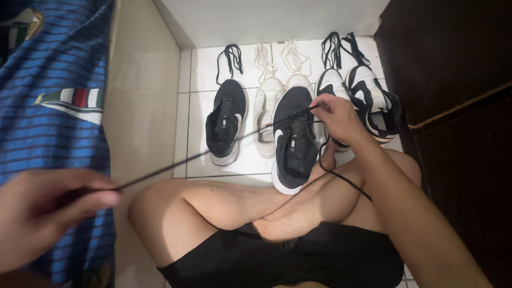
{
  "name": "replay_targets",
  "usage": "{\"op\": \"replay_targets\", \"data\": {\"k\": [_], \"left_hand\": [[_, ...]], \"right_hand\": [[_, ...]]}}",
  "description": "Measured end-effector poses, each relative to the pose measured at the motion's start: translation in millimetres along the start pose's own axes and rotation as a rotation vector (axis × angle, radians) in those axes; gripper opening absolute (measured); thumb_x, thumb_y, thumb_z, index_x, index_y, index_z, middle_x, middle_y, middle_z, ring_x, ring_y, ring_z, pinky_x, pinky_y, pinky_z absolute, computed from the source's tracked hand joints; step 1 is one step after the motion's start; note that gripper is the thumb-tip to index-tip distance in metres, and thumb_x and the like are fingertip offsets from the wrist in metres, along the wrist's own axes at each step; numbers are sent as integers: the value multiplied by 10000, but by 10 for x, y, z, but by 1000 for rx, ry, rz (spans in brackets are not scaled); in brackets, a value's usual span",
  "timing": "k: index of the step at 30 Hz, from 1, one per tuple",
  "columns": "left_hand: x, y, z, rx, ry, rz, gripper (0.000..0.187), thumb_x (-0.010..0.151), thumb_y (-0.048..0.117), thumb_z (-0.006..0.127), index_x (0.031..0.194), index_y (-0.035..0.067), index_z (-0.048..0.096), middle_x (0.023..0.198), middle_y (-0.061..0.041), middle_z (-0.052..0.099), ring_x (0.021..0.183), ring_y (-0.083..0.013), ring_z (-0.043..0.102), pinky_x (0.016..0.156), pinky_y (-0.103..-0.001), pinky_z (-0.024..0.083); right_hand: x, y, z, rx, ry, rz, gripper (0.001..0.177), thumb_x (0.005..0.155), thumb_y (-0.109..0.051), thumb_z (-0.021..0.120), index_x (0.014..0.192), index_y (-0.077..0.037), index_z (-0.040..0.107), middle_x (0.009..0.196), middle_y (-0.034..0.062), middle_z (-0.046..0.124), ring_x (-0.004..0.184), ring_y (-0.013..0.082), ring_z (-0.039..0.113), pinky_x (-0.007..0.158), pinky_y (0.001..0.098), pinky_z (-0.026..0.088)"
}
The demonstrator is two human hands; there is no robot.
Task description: The person sits on the floor and laces a black sneaker by threading the laces through the eyelets and tying them. The task is performed by hand without tools.
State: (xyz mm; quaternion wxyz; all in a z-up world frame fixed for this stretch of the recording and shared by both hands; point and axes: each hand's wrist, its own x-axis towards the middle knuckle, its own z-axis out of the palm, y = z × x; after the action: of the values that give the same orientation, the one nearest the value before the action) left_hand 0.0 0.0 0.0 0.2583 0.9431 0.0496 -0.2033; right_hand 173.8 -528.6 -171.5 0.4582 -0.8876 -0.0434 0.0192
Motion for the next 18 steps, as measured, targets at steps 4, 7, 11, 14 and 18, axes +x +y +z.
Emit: {"op": "replay_targets", "data": {"k": [4,7,11,14,18], "left_hand": [[-17,-752,-59,-27,351,123,342,981,340,705,1043,16,794,812,-108,713,757,-190,687,729,-330,597],[-23,-902,-84,-36,480,173,317,1035,332,676,990,25,744,801,-103,673,734,-181,623,739,-329,531],[-92,52,-102,-234,579,402,329,1123,311,628,918,60,685,817,-56,611,663,-122,506,664,-280,419],[-126,1294,-41,-14,437,661,192,978,249,684,923,89,775,677,-15,607,585,-110,537,539,-291,406],[145,2562,212,-28,289,1089,208,945,240,721,934,33,739,753,-66,629,609,-182,610,540,-327,475]], "right_hand": [[29,26,-11,-13,-61,38,182,902,-192,724,1044,-82,750,701,29,628,663,128,572,610,305,473],[-7,-144,-32,-41,-87,-9,226,894,-226,760,1079,-94,759,801,66,646,701,123,580,637,304,491],[-201,-651,-240,-29,-260,-348,437,844,-247,832,1243,-141,690,1241,116,656,1000,193,608,817,343,543],[-459,-1127,-362,396,-457,-440,470,932,-183,798,1355,-69,627,1208,132,680,1004,176,662,848,309,585],[-737,-1674,-672,831,-610,-510,454,1036,-98,741,1440,19,572,1145,152,714,986,167,737,867,281,633]]}}
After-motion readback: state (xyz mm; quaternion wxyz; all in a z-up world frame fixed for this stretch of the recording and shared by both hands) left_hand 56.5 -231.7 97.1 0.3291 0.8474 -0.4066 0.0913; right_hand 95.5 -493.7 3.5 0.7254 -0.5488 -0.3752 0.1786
